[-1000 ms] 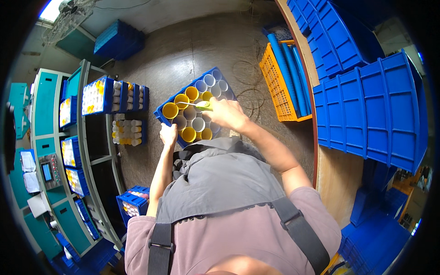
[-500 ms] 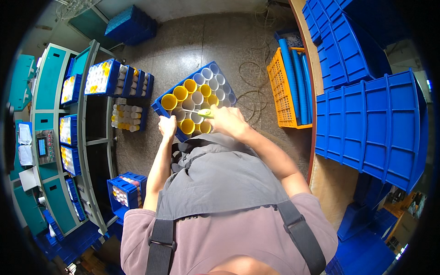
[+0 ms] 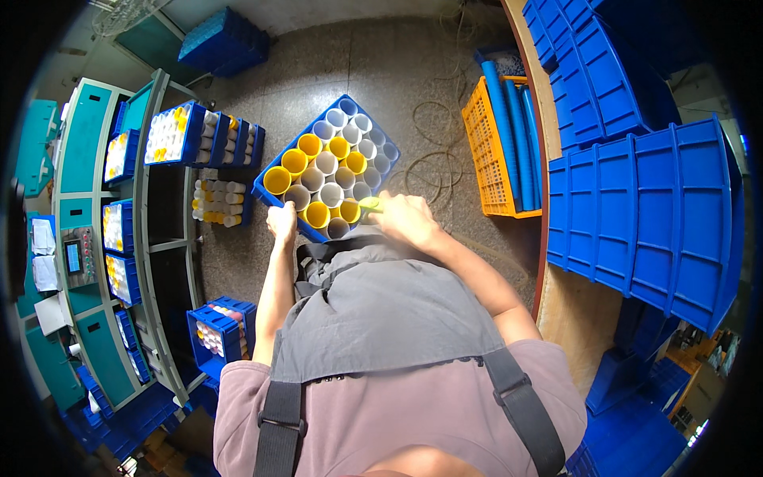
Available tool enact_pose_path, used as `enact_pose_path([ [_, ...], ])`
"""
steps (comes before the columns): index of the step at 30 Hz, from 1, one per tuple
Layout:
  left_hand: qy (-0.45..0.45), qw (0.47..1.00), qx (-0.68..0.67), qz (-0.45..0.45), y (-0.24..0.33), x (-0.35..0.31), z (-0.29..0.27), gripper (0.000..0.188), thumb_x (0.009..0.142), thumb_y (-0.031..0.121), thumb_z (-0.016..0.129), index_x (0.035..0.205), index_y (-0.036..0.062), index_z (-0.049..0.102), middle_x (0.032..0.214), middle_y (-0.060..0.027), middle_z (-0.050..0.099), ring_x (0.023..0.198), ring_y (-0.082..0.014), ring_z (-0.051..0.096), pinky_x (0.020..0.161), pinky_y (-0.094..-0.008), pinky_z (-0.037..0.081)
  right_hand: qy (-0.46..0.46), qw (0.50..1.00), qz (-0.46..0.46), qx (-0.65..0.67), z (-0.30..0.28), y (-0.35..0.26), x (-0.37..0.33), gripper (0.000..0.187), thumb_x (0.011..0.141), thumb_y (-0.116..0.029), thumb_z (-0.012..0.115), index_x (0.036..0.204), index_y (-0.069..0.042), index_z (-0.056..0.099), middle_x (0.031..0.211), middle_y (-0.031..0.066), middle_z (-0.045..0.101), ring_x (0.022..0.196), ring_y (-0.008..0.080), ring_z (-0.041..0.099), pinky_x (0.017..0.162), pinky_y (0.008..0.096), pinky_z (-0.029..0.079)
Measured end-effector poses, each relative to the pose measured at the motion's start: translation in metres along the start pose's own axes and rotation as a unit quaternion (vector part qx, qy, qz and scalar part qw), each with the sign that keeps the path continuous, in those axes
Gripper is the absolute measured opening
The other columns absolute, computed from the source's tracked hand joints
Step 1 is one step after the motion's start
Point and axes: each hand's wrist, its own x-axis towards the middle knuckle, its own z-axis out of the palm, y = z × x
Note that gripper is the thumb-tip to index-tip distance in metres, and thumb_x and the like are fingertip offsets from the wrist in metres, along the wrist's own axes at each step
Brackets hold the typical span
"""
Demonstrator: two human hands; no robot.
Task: The person carries a blue tray of white and yellow cups, uses a green tool to adjust contents, and places the tray on a workbench. They then pour white granular material into the cups from a large plastic tube and arrange the filled cups in trays.
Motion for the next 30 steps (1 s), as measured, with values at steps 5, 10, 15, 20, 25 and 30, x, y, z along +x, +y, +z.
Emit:
enact_pose_path([
  [5,0.049,0.997,-0.036,0.054,-0.008,0.003,-0.022,0.055,0.082,0.03,0.07,0.126,-0.0014,0.063,0.113,-0.0283,0.071,0.111,-0.0431,0.067,0.098,-0.048,0.05,0.061,0.996,0.053,-0.022,-0.012,0.017,0.042,0.044,0.095,-0.042,0.064,0.11,-0.001,0.059,0.084,0.0224,0.073,0.081,0.0407,0.073,0.072,0.0502,0.059],
  [10,0.022,0.994,-0.086,0.056,-0.015,0.028,-0.035,0.046,0.085,0.031,0.071,0.111,-0.0068,0.071,0.098,-0.0262,0.075,0.095,-0.0363,0.073,0.088,-0.0444,0.053,0.083,0.987,0.123,-0.065,-0.033,0.039,0.104,0.046,0.094,-0.045,0.063,0.109,-0.001,0.062,0.09,0.0228,0.074,0.085,0.0396,0.074,0.076,0.0496,0.059],
  [15,0.001,0.993,-0.105,0.052,-0.005,0.089,-0.036,0.046,0.085,0.033,0.073,0.097,-0.0114,0.073,0.09,-0.0251,0.075,0.086,-0.0311,0.074,0.081,-0.0436,0.053,0.081,0.974,0.209,-0.03,-0.071,0.044,0.187,0.052,0.096,-0.049,0.058,0.117,-0.002,0.064,0.104,0.0261,0.073,0.102,0.043,0.07,0.089,0.0543,0.053],
  [20,-0.036,0.982,-0.171,0.075,0.027,0.18,-0.052,0.046,0.085,0.034,0.073,0.096,-0.0105,0.073,0.086,-0.0215,0.075,0.078,-0.0266,0.072,0.075,-0.0412,0.053,0.053,0.964,0.254,-0.053,-0.107,0.031,0.262,0.053,0.094,-0.051,0.059,0.119,-0.005,0.067,0.109,0.023,0.073,0.106,0.0413,0.069,0.092,0.0511,0.053],
  [25,-0.073,0.963,-0.244,0.085,0.054,0.254,-0.066,0.041,0.086,0.03,0.074,0.095,-0.0102,0.072,0.085,-0.014,0.075,0.076,-0.0211,0.068,0.074,-0.0388,0.052,-0.021,0.954,0.294,-0.045,-0.136,0.019,0.322,0.054,0.092,-0.054,0.06,0.116,-0.007,0.072,0.111,0.022,0.073,0.105,0.0387,0.07,0.09,0.0497,0.053],
  [30,-0.102,0.968,-0.229,0.03,0.072,0.296,-0.072,0.038,0.087,0.028,0.074,0.094,-0.0097,0.072,0.083,-0.0121,0.073,0.074,-0.0182,0.066,0.072,-0.0368,0.052,-0.056,0.955,0.287,-0.049,-0.151,-0.007,0.357,0.053,0.092,-0.053,0.059,0.113,-0.006,0.072,0.106,0.0237,0.073,0.102,0.0392,0.07,0.086,0.0498,0.054],
])
